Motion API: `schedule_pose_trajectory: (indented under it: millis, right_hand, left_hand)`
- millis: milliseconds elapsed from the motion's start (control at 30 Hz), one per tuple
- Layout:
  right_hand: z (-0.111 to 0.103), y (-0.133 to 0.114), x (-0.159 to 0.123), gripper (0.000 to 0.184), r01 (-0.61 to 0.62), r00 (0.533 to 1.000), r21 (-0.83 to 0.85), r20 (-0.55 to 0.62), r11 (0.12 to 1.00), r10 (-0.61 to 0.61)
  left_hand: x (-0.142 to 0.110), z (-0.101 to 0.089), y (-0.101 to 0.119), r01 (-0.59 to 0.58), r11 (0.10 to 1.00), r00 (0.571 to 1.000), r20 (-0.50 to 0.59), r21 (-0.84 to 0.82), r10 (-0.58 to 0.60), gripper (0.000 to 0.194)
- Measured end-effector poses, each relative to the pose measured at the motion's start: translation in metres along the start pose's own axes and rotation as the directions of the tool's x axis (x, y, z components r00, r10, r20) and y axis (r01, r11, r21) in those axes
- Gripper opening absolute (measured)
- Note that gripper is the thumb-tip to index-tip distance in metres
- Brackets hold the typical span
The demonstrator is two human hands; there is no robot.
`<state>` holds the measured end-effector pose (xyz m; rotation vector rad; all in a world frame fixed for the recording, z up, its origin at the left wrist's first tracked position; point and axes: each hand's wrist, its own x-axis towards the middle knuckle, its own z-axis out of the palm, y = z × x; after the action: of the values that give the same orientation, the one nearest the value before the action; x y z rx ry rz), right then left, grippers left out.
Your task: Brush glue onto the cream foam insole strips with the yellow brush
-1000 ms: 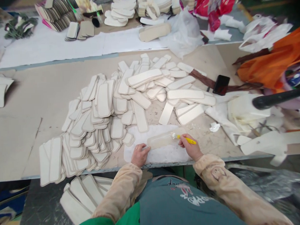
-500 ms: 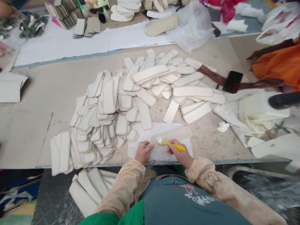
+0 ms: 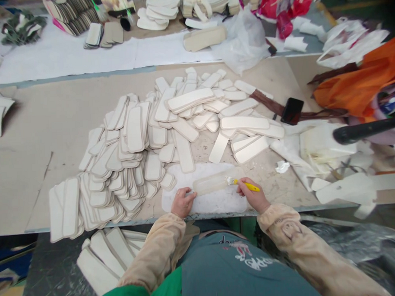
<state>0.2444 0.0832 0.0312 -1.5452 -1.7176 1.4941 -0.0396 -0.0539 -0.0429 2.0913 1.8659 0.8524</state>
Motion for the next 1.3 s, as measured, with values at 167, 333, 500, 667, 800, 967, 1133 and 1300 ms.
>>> schedule_pose_trajectory:
  millis: [167, 333, 500, 667, 800, 967, 1133, 1300]
  right_hand:
    - [-0.035, 0.000, 0.001, 0.033, 0.034, 0.990, -0.197, -0.127, 0.980, -0.060]
    - [-0.024, -0.005, -0.004, 0.029, 0.241, 0.941, -0.615, -0.041, 0.750, -0.336]
    - [0.025, -0.019, -0.006, 0.030, 0.276, 0.941, -0.857, 0.149, 0.434, -0.305]
    - [0.059, -0.036, -0.019, 0.028, 0.520, 0.849, -0.718, 0.378, 0.462, -0.369]
    - [0.036, -0.031, -0.018, 0.029, 0.449, 0.879, -0.748, 0.270, 0.489, -0.393]
    - [0.011, -0.019, -0.004, 0.027, 0.239, 0.953, -0.885, 0.135, 0.400, -0.271]
    - [0.058, -0.036, -0.009, 0.021, 0.422, 0.903, -0.799, 0.332, 0.427, -0.271]
    - [0.095, -0.054, -0.021, 0.026, 0.542, 0.829, -0.440, 0.418, 0.715, -0.371]
  left_hand:
    - [0.002, -0.001, 0.002, -0.005, 1.000, 1.000, -0.013, 0.005, 0.005, 0.022]
    - [0.003, -0.002, 0.003, -0.006, 1.000, 1.000, -0.019, 0.005, 0.006, 0.022]
    - [0.000, 0.001, 0.000, 0.002, 1.000, 1.000, 0.000, 0.010, -0.002, 0.023]
    - [-0.002, 0.002, -0.001, 0.005, 1.000, 1.000, 0.007, 0.013, -0.005, 0.023]
    - [-0.001, 0.001, 0.000, 0.003, 1.000, 1.000, 0.000, 0.015, -0.003, 0.024]
    - [0.000, 0.001, 0.000, 0.003, 1.000, 1.000, 0.004, 0.021, -0.003, 0.025]
    - [0.000, 0.000, 0.001, 0.011, 1.000, 1.000, 0.013, 0.018, -0.011, 0.025]
    - [0.001, -0.001, 0.002, 0.005, 1.000, 1.000, 0.001, 0.021, -0.005, 0.024]
